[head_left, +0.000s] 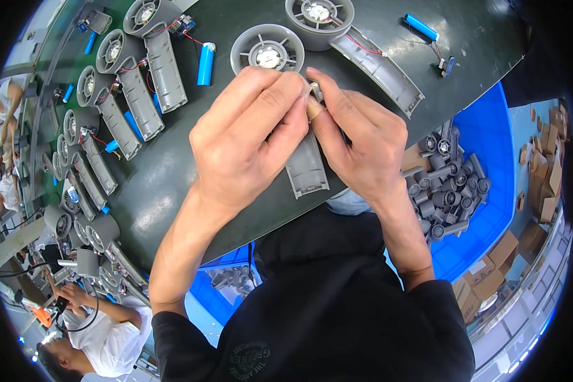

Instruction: The person assembles electronic modules into metal fan housings by hand, connecting them on an industrial production line.

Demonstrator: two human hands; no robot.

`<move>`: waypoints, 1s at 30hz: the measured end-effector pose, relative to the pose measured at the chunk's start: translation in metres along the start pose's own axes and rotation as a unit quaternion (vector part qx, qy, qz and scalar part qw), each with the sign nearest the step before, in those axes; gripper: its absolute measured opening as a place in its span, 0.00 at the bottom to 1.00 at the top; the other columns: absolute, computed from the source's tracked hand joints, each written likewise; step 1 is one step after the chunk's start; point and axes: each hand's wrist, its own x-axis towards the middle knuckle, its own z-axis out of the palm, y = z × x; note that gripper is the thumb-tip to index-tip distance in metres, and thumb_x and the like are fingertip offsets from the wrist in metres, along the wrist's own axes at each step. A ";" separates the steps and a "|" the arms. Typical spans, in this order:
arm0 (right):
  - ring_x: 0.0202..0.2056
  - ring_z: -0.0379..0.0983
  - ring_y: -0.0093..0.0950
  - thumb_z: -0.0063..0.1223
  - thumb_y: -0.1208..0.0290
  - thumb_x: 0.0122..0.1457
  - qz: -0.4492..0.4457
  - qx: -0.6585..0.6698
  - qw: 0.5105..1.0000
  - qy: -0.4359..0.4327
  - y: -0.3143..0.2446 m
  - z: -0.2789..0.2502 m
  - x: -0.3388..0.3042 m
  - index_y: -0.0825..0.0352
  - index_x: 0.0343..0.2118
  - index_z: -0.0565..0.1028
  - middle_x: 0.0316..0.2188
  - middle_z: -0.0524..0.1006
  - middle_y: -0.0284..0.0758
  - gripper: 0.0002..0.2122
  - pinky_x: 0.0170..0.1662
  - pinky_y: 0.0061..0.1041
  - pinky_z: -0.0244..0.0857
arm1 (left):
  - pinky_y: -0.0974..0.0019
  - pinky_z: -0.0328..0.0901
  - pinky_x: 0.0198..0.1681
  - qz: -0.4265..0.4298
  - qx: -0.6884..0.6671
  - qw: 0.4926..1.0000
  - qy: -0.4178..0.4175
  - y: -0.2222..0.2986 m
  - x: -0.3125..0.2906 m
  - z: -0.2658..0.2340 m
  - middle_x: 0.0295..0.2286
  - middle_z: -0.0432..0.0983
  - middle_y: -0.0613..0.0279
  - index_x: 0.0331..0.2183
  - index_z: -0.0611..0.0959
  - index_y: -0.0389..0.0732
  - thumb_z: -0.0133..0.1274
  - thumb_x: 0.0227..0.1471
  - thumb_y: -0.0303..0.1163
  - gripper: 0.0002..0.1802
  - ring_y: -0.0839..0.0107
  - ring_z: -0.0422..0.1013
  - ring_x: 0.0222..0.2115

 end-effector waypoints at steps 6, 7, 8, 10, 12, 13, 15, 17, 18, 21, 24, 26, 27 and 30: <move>0.24 0.77 0.32 0.63 0.83 0.50 -0.032 -0.001 0.999 -0.004 0.002 -0.001 0.002 0.73 0.45 0.80 0.25 0.80 0.41 0.16 0.28 0.26 0.70 | 0.68 0.69 0.27 0.017 -0.003 1.000 -0.001 -0.003 -0.001 0.000 0.28 0.76 0.56 0.33 0.83 0.30 0.62 0.39 0.14 0.13 0.66 0.73 0.25; 0.24 0.77 0.32 0.62 0.83 0.50 -0.037 0.007 0.999 -0.005 0.003 0.000 0.002 0.73 0.44 0.80 0.26 0.80 0.41 0.16 0.29 0.26 0.70 | 0.68 0.69 0.27 0.017 -0.003 1.000 -0.002 -0.003 -0.001 -0.001 0.28 0.76 0.56 0.33 0.83 0.30 0.62 0.39 0.14 0.13 0.66 0.73 0.25; 0.25 0.78 0.33 0.62 0.83 0.50 -0.042 0.015 0.999 -0.006 0.003 0.000 0.001 0.74 0.44 0.79 0.26 0.80 0.41 0.16 0.29 0.27 0.71 | 0.69 0.69 0.27 0.014 -0.007 1.000 -0.006 -0.004 -0.001 -0.002 0.28 0.76 0.56 0.33 0.83 0.30 0.62 0.40 0.14 0.13 0.66 0.73 0.25; 0.25 0.78 0.33 0.62 0.83 0.50 -0.040 0.012 0.999 -0.009 0.002 0.000 0.001 0.75 0.44 0.79 0.26 0.80 0.42 0.16 0.29 0.27 0.71 | 0.69 0.69 0.27 0.012 -0.009 1.000 -0.010 -0.003 0.000 -0.003 0.28 0.76 0.56 0.33 0.83 0.30 0.62 0.40 0.14 0.13 0.66 0.73 0.25; 0.25 0.78 0.33 0.62 0.83 0.50 -0.039 0.010 0.999 -0.012 0.001 -0.001 0.002 0.75 0.44 0.79 0.27 0.81 0.42 0.16 0.29 0.27 0.71 | 0.69 0.69 0.27 0.001 -0.012 1.000 -0.014 -0.001 0.001 -0.004 0.28 0.76 0.56 0.33 0.83 0.30 0.62 0.40 0.14 0.12 0.66 0.73 0.25; 0.25 0.78 0.33 0.62 0.83 0.49 -0.037 0.015 0.999 -0.012 0.001 -0.001 0.002 0.75 0.44 0.79 0.26 0.80 0.42 0.16 0.29 0.26 0.71 | 0.69 0.69 0.27 0.002 -0.012 1.000 -0.015 -0.001 0.000 -0.003 0.28 0.76 0.56 0.33 0.83 0.30 0.62 0.40 0.14 0.12 0.66 0.73 0.25; 0.25 0.78 0.33 0.62 0.83 0.49 -0.036 0.018 0.999 -0.011 0.002 -0.001 0.002 0.75 0.44 0.79 0.26 0.80 0.42 0.16 0.29 0.26 0.71 | 0.69 0.69 0.27 -0.002 -0.012 1.000 -0.018 -0.001 0.000 -0.003 0.28 0.76 0.56 0.33 0.83 0.30 0.62 0.40 0.14 0.12 0.66 0.73 0.25; 0.24 0.78 0.32 0.62 0.84 0.50 -0.044 0.023 0.999 -0.003 0.004 0.000 0.000 0.75 0.44 0.79 0.26 0.80 0.41 0.16 0.28 0.26 0.71 | 0.69 0.69 0.27 -0.003 -0.009 1.000 -0.020 0.001 0.001 -0.003 0.28 0.76 0.57 0.33 0.83 0.30 0.61 0.41 0.14 0.12 0.67 0.73 0.25; 0.24 0.78 0.32 0.62 0.84 0.50 -0.046 0.023 0.999 0.000 0.003 -0.001 0.000 0.75 0.44 0.79 0.26 0.80 0.41 0.16 0.28 0.26 0.71 | 0.69 0.68 0.27 -0.005 -0.006 1.000 -0.022 0.003 0.001 -0.004 0.28 0.76 0.57 0.34 0.82 0.31 0.61 0.42 0.14 0.12 0.68 0.73 0.25; 0.25 0.78 0.32 0.61 0.84 0.51 -0.019 0.022 0.999 -0.016 -0.003 -0.004 -0.001 0.73 0.45 0.79 0.27 0.81 0.41 0.16 0.29 0.25 0.70 | 0.71 0.68 0.27 -0.050 -0.024 0.998 -0.042 0.005 0.000 -0.006 0.29 0.75 0.58 0.35 0.82 0.31 0.61 0.44 0.14 0.12 0.70 0.73 0.24; 0.26 0.79 0.32 0.60 0.84 0.53 0.018 0.036 0.999 -0.012 -0.002 -0.006 -0.006 0.72 0.46 0.79 0.29 0.81 0.41 0.16 0.31 0.25 0.71 | 0.72 0.68 0.26 -0.075 -0.038 0.994 -0.073 0.014 0.005 -0.013 0.31 0.75 0.58 0.36 0.82 0.32 0.62 0.45 0.16 0.12 0.72 0.73 0.24; 0.28 0.79 0.32 0.59 0.83 0.54 0.045 0.069 0.997 -0.011 -0.002 -0.006 -0.008 0.71 0.48 0.79 0.30 0.81 0.42 0.16 0.33 0.25 0.71 | 0.66 0.71 0.36 -0.043 0.029 0.997 -0.057 0.013 0.007 -0.024 0.35 0.76 0.53 0.39 0.83 0.34 0.64 0.44 0.20 0.16 0.64 0.74 0.32; 0.29 0.80 0.31 0.59 0.83 0.55 0.063 0.076 0.995 -0.022 -0.003 -0.008 -0.008 0.71 0.48 0.79 0.31 0.82 0.42 0.16 0.34 0.25 0.71 | 0.63 0.69 0.42 -0.054 0.062 0.995 -0.058 0.014 0.012 -0.028 0.37 0.76 0.52 0.42 0.82 0.35 0.64 0.44 0.22 0.20 0.60 0.74 0.36; 0.31 0.80 0.28 0.59 0.83 0.56 0.094 0.105 0.990 -0.028 -0.008 -0.011 -0.008 0.71 0.47 0.79 0.32 0.82 0.42 0.15 0.36 0.23 0.71 | 0.65 0.66 0.47 -0.105 0.069 0.989 -0.077 0.009 0.015 -0.032 0.52 0.72 0.51 0.54 0.76 0.37 0.64 0.45 0.23 0.32 0.63 0.72 0.48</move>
